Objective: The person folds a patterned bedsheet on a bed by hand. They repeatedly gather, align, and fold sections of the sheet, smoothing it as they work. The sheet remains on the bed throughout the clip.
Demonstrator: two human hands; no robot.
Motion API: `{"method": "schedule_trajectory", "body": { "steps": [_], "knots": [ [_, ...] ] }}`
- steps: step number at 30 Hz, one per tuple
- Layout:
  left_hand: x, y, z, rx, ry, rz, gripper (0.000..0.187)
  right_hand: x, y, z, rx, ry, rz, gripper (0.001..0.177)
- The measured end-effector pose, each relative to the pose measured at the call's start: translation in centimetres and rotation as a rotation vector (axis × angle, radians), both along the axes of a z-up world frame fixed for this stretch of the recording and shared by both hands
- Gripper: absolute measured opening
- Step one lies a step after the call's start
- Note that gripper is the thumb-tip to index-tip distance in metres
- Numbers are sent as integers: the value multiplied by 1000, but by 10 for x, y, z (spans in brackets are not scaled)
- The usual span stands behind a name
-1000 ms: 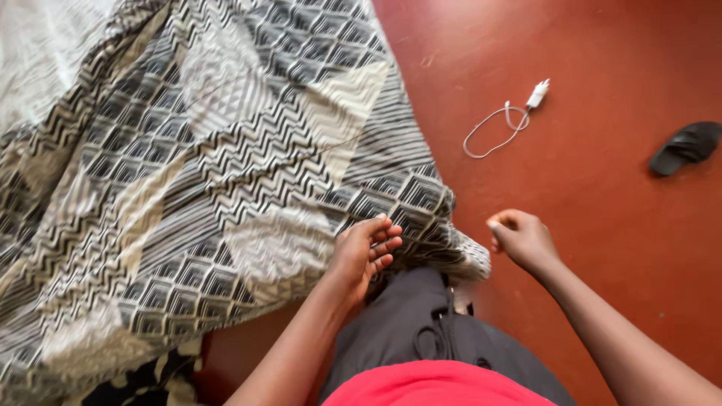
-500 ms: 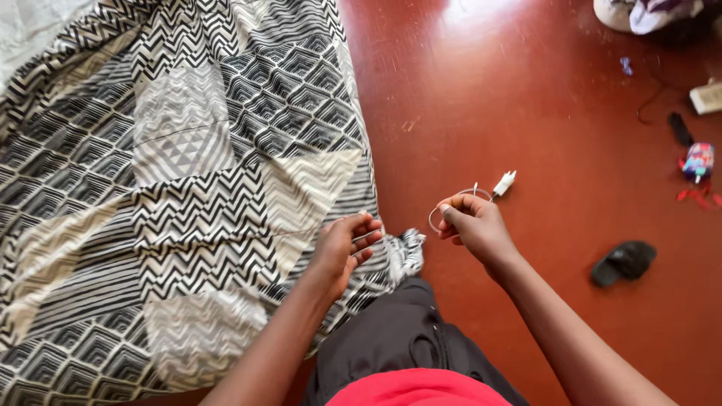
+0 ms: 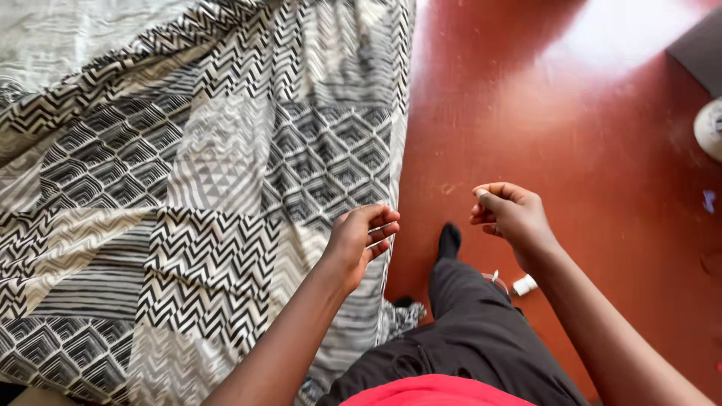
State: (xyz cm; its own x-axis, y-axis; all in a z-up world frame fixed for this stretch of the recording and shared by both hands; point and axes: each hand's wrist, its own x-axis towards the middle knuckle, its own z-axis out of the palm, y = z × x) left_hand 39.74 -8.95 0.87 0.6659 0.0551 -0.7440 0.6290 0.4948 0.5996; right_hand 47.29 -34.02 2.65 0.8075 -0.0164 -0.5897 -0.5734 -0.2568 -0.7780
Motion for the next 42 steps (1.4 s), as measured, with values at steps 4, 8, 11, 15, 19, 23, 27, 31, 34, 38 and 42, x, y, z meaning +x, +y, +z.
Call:
{"method": "schedule_trajectory", "body": {
  "steps": [4, 8, 11, 15, 19, 23, 27, 31, 34, 38, 42],
  "knots": [
    [83, 13, -4, 51, 31, 143, 21, 98, 8, -8, 115, 51, -23, 21],
    [179, 22, 4, 33, 64, 306, 18, 216, 16, -17, 230, 140, -40, 23],
    [257, 22, 18, 27, 34, 343, 18, 311, 18, -17, 294, 195, 14, 23],
    [338, 25, 28, 79, -22, 367, 19, 428, 34, -22, 292, 242, 117, 23],
    [414, 29, 28, 44, -39, 451, 21, 539, 65, -25, 260, 210, 200, 24],
    [491, 54, 1, 18, 17, 526, 20, 641, 117, -45, 87, 22, 362, 26],
    [569, 90, -30, -6, -17, 589, 23, 727, 174, -64, -254, -342, 683, 25],
    [651, 127, -24, -55, 29, 707, 18, 805, 225, -52, -437, -760, 984, 21],
    [687, 139, -17, -33, -3, 765, 21, 851, 260, -52, -490, -998, 1156, 19],
    [748, 157, -8, 25, -18, 855, 23, 930, 304, -50, -468, -1183, 1451, 23],
    [775, 162, -12, 47, 94, 1026, 21, 1002, 350, -70, -365, -1266, 1610, 52]
  ]
}}
